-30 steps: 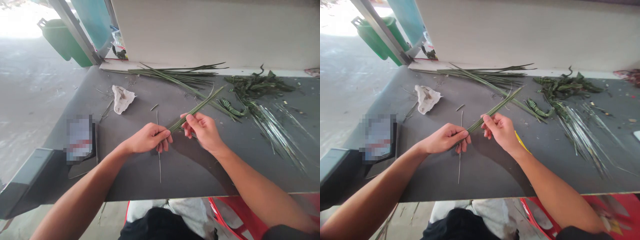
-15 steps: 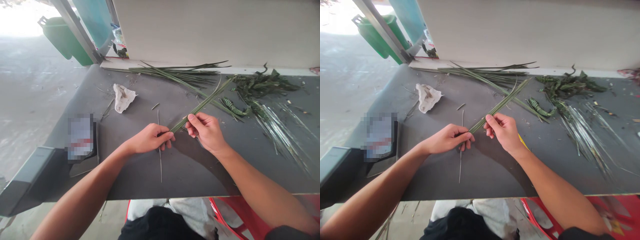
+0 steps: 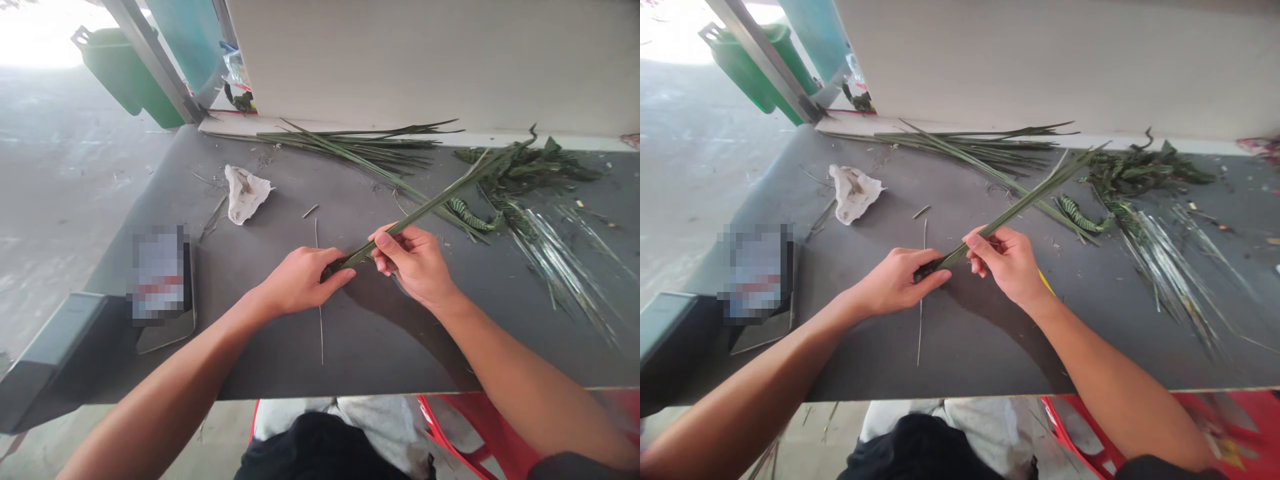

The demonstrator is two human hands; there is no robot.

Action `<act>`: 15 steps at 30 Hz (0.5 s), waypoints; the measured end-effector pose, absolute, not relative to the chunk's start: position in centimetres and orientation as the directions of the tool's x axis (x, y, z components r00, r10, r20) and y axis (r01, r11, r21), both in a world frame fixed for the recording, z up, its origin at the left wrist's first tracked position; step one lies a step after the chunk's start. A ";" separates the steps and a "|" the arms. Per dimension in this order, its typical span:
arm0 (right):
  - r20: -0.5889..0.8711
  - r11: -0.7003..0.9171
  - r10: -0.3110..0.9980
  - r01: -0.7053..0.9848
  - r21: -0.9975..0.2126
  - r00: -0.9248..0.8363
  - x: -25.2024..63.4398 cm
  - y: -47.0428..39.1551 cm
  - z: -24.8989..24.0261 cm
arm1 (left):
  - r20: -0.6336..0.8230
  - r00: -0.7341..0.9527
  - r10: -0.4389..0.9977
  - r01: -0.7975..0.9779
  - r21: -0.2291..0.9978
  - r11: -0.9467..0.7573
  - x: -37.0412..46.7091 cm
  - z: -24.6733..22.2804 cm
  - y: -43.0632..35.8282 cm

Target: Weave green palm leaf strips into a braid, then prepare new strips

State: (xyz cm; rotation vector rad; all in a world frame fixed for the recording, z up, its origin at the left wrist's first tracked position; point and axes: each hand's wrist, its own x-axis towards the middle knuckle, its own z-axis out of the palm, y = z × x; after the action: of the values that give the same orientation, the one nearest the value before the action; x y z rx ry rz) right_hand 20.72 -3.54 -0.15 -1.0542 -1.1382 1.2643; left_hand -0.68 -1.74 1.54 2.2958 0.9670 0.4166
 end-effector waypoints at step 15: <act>0.069 0.086 0.992 -0.156 -0.984 0.110 20.7 -3.3 0.4 | 0.114 0.596 0.795 0.626 0.555 -0.548 -0.6 1.3 -1.5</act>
State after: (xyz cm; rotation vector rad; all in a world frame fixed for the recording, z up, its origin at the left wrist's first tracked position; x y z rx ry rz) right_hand 20.65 -3.28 0.43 -1.0821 -1.0516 1.1486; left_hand -0.55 -1.52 1.35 2.3615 1.1309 0.4913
